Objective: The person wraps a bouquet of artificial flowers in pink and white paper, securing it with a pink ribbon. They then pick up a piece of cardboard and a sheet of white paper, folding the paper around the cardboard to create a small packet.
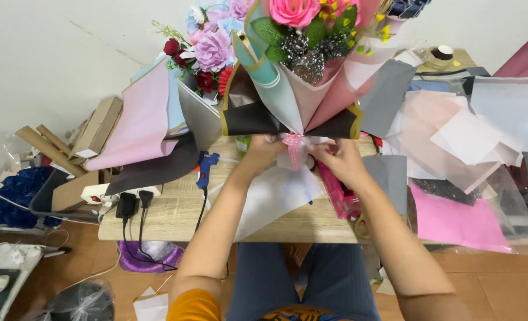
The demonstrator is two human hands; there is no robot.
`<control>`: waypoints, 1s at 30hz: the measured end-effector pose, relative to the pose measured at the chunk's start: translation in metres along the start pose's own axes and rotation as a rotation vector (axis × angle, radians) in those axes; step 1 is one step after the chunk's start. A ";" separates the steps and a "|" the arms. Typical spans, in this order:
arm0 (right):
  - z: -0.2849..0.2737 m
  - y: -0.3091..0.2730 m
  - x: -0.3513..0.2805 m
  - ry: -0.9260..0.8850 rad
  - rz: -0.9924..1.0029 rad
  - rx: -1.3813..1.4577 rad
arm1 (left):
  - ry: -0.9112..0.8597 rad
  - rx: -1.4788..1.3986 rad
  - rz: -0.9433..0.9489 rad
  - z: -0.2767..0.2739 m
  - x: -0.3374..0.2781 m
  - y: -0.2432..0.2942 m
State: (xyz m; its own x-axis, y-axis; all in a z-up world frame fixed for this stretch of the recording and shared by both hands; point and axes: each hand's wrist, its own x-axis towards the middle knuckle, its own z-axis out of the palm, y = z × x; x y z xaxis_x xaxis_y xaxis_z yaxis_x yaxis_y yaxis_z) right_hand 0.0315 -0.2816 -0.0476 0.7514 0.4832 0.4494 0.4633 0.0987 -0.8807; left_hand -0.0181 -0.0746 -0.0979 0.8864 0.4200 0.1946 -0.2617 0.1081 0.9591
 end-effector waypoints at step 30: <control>0.047 0.086 0.046 0.035 0.243 -0.368 | 0.091 0.337 0.117 0.005 0.025 -0.028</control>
State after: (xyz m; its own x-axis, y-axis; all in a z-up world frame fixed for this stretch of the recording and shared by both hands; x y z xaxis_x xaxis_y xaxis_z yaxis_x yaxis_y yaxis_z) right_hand 0.0839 -0.2104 -0.1100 0.8717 0.4234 0.2466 0.4029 -0.3332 -0.8524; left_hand 0.0130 -0.0717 -0.1188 0.8164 0.4922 0.3021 -0.2053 -0.2415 0.9484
